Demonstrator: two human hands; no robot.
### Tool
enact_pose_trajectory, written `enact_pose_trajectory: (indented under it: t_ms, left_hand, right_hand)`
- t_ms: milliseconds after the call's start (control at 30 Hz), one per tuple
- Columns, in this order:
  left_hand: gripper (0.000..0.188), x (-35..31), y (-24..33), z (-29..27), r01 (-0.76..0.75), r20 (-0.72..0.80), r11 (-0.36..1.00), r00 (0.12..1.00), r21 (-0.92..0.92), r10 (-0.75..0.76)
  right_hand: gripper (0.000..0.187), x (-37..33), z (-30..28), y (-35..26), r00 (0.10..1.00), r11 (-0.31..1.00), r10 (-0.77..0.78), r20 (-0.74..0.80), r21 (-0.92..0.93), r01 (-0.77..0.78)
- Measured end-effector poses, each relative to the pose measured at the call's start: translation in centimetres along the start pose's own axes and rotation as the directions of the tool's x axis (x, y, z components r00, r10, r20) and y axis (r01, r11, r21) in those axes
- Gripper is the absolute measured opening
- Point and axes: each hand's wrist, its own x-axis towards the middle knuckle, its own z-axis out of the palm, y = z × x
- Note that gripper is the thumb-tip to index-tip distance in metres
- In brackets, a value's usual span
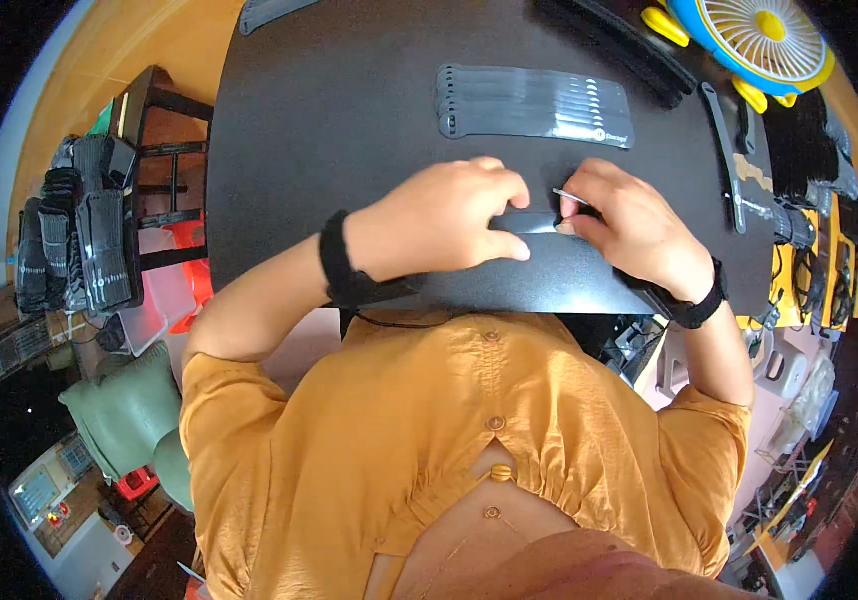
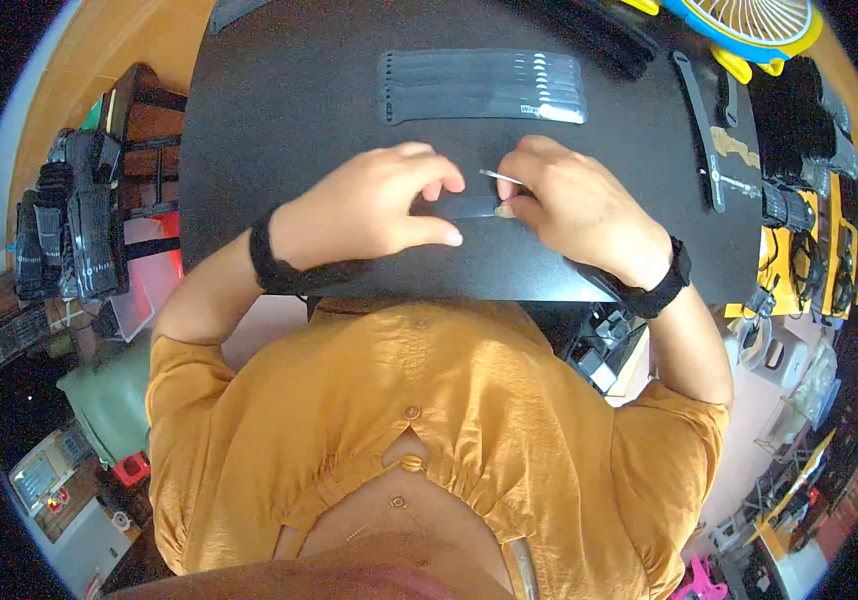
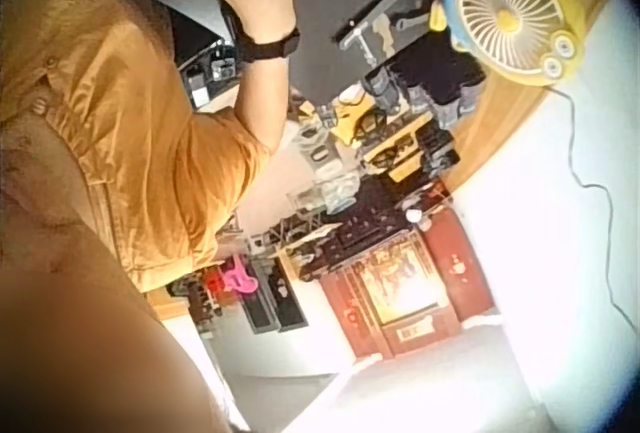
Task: Assembling components of a face shield by attaching straps and pins using a small screwdriver.
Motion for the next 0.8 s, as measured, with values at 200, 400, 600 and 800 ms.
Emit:
enact_pose_trajectory:
  t_ms: [200,400,600,800]
  left_hand:
    - [0.022,0.8,0.0,1.3,0.083,-0.073,0.995,0.994,0.054,-0.079]
    - [0.018,0.2,-1.0,0.2,0.048,-0.097,0.996,0.994,0.070,-0.041]
    - [0.018,1.7,1.1,-2.2,0.449,0.073,0.740,0.874,-0.501,-0.481]
    - [0.015,2.2,0.4,-2.1,0.143,0.004,0.271,0.891,-0.952,-0.455]
  right_hand:
    - [0.015,0.5,0.7,0.5,0.979,0.989,-0.100,-0.177,0.088,0.117]
    - [0.018,-0.1,-0.4,0.5,0.911,0.866,0.281,-0.302,0.488,-0.105]
    - [0.029,1.0,1.5,0.6,0.934,0.805,0.169,-0.316,0.590,0.054]
    - [0.026,1.7,1.8,-1.4,0.980,0.853,0.197,0.036,0.486,-0.189]
